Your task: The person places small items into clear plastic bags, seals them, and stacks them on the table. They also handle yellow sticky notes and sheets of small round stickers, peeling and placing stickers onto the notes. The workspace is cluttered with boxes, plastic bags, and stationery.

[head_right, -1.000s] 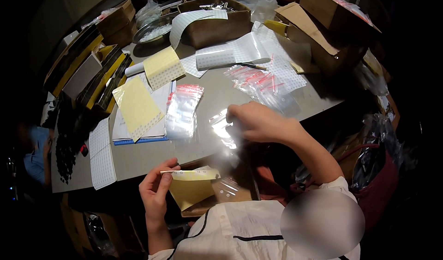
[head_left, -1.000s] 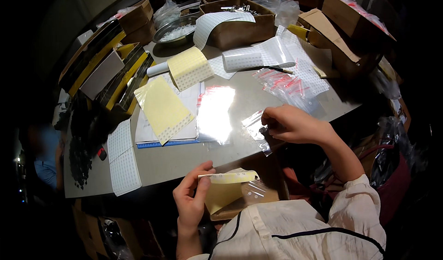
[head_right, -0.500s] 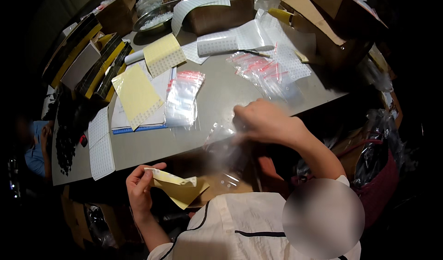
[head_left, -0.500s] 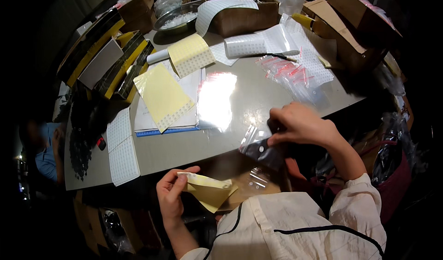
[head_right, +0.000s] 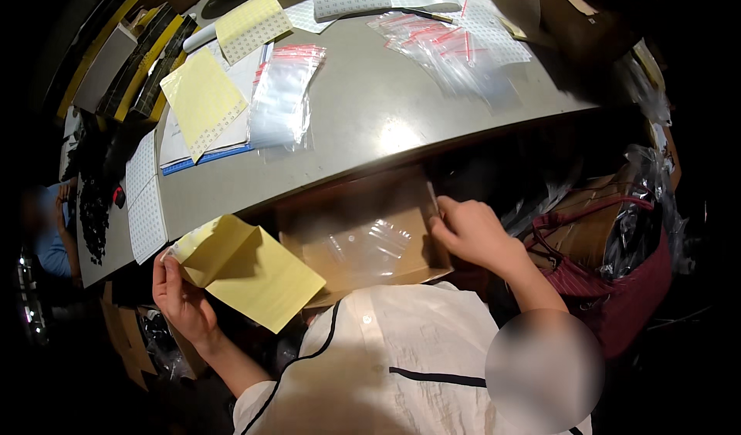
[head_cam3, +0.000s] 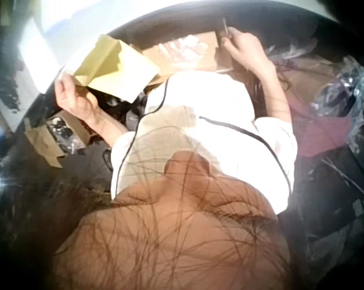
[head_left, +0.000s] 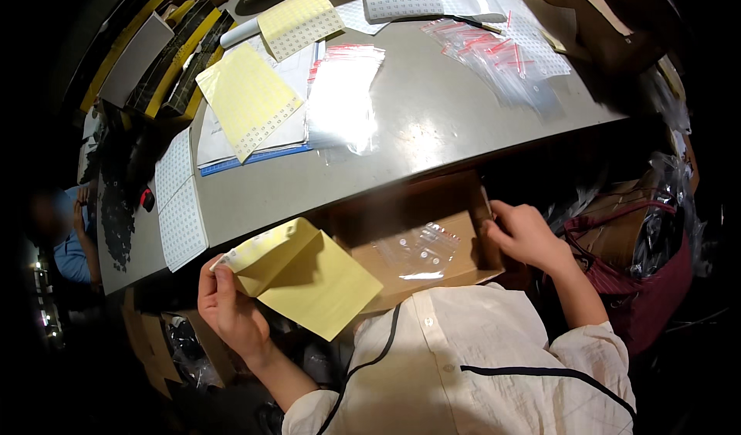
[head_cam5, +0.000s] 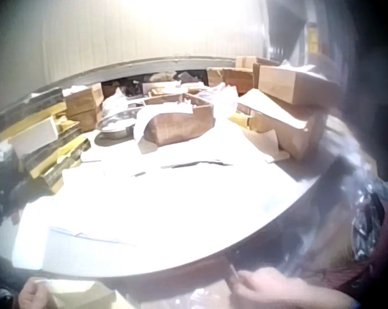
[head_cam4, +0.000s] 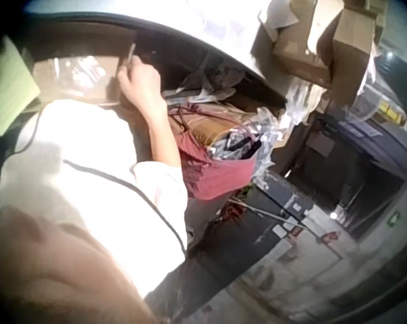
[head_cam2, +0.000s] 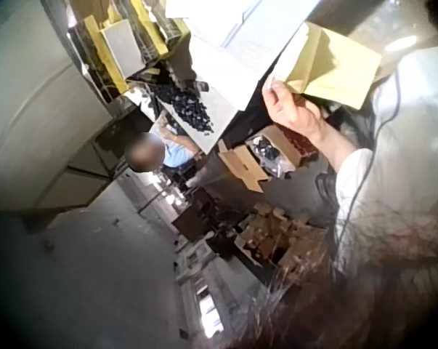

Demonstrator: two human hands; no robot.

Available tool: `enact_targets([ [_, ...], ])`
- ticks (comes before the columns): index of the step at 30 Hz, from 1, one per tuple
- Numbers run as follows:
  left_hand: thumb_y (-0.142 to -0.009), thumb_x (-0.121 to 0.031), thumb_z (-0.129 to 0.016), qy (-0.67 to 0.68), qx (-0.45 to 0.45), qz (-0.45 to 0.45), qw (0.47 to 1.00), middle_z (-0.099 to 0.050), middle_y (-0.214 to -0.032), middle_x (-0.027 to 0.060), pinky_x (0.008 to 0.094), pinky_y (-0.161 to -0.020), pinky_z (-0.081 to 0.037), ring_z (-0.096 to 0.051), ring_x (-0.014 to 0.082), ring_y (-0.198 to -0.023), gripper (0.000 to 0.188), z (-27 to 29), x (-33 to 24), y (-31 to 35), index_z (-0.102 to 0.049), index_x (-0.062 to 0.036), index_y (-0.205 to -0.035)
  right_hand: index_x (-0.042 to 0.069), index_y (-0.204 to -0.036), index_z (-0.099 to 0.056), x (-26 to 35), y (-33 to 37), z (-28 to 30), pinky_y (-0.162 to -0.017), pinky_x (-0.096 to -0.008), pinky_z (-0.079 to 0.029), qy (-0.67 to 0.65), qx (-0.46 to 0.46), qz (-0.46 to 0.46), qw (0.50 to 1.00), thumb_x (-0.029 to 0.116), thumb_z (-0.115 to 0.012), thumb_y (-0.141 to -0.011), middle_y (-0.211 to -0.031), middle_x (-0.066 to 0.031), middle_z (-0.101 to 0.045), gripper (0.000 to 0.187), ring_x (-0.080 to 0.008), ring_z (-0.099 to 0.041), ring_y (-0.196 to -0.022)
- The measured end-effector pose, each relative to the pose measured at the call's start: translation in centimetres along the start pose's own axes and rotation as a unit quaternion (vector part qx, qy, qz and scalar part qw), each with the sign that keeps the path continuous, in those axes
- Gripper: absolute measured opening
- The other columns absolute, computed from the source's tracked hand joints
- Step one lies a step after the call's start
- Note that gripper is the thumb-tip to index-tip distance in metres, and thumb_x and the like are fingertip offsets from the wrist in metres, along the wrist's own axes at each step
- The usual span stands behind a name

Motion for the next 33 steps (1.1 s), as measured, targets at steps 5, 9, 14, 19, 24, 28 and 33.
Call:
enact_targets([
  [5,-0.103,-0.018,-0.07,-0.133,0.074,-0.062,0.986,-0.071,-0.095,0.006,0.0204,-0.076,-0.047,-0.063,0.0087,-0.083,0.022,-4.7,-0.9,1.3,-0.069,0.0037,-0.108,-0.005,-0.101,-0.067,-4.1,-0.3,3.1,-0.054,-0.0384,-0.044,-0.037,-0.039,0.0,0.999,0.023,-0.063,-0.094,-0.068,-0.0228,-0.058,0.029,-0.0295,-0.056,-0.054],
  [9,-0.101,-0.008,-0.07,-0.104,0.187,-0.049,0.976,-0.076,-0.099,0.0103,0.0255,-0.085,-0.053,-0.069,0.0141,-0.09,0.016,-11.2,-1.3,1.6,-0.071,0.0071,-0.108,-0.001,-0.106,-0.068,-4.4,0.8,4.4,-0.072,-0.0469,-0.053,0.11,-0.02,-0.037,0.993,0.037,-0.065,-0.096,-0.086,-0.0244,-0.069,0.039,-0.0422,-0.067,-0.081],
  [14,-0.097,0.007,-0.065,-0.197,0.284,-0.176,0.922,-0.081,-0.102,0.0138,0.0227,-0.07,-0.057,-0.073,0.0112,-0.08,0.018,-15.3,-0.6,1.4,-0.075,0.0076,-0.112,0.0,-0.114,-0.068,3.7,1.2,9.5,-0.093,-0.0413,-0.053,-0.055,-0.201,0.229,0.951,0.016,-0.075,-0.092,-0.113,-0.0164,-0.069,0.028,-0.0354,-0.066,-0.103],
  [19,-0.097,0.009,-0.064,-0.204,0.387,-0.237,0.867,-0.079,-0.105,0.0218,0.0281,-0.083,-0.059,-0.077,0.0206,-0.092,0.016,-19.0,-0.4,0.7,-0.072,0.0113,-0.11,0.002,-0.119,-0.067,5.5,-0.6,9.9,-0.095,-0.0419,-0.053,-0.17,-0.058,0.326,0.928,0.009,-0.07,-0.088,-0.116,-0.0141,-0.069,0.032,-0.034,-0.065,-0.106],
  [24,-0.081,0.014,-0.07,-0.222,0.387,-0.243,0.862,-0.079,-0.095,0.0169,0.0295,-0.069,-0.059,-0.077,0.0251,-0.076,0.028,-20.0,0.4,-0.1,-0.075,0.0055,-0.108,0.004,-0.103,-0.067,5.0,-2.4,9.4,-0.078,-0.0378,-0.051,-0.149,-0.1,0.361,0.915,0.01,-0.077,-0.093,-0.097,-0.0079,-0.067,0.015,-0.0277,-0.062,-0.089],
  [28,-0.091,0.01,-0.068,-0.238,0.374,-0.204,0.873,-0.079,-0.09,0.0145,0.0251,-0.066,-0.056,-0.073,0.0159,-0.072,0.019,-20.3,1.5,-0.2,-0.075,0.0057,-0.108,0.005,-0.1,-0.064,4.8,-3.0,9.1,-0.08,-0.039,-0.05,-0.1,-0.151,0.349,0.92,0.005,-0.077,-0.087,-0.094,-0.0088,-0.063,0.018,-0.0295,-0.06,-0.089],
  [33,-0.093,0.01,-0.067,-0.247,0.359,-0.204,0.877,-0.079,-0.089,0.0132,0.0234,-0.064,-0.054,-0.07,0.0114,-0.07,0.017,-20.5,2.5,-0.6,-0.075,0.0053,-0.107,0.005,-0.097,-0.061,4.6,-3.6,8.4,-0.08,-0.0389,-0.048,-0.061,-0.189,0.342,0.919,0.0,-0.078,-0.081,-0.093,-0.0096,-0.059,0.025,-0.03,-0.058,-0.088],
])
Point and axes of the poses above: each hand's wrist, its own y-axis away from the middle knuckle, its own z-axis out of the back of the hand, x = y × z, the point moved 2 cm from there along -y, towards the middle knuckle
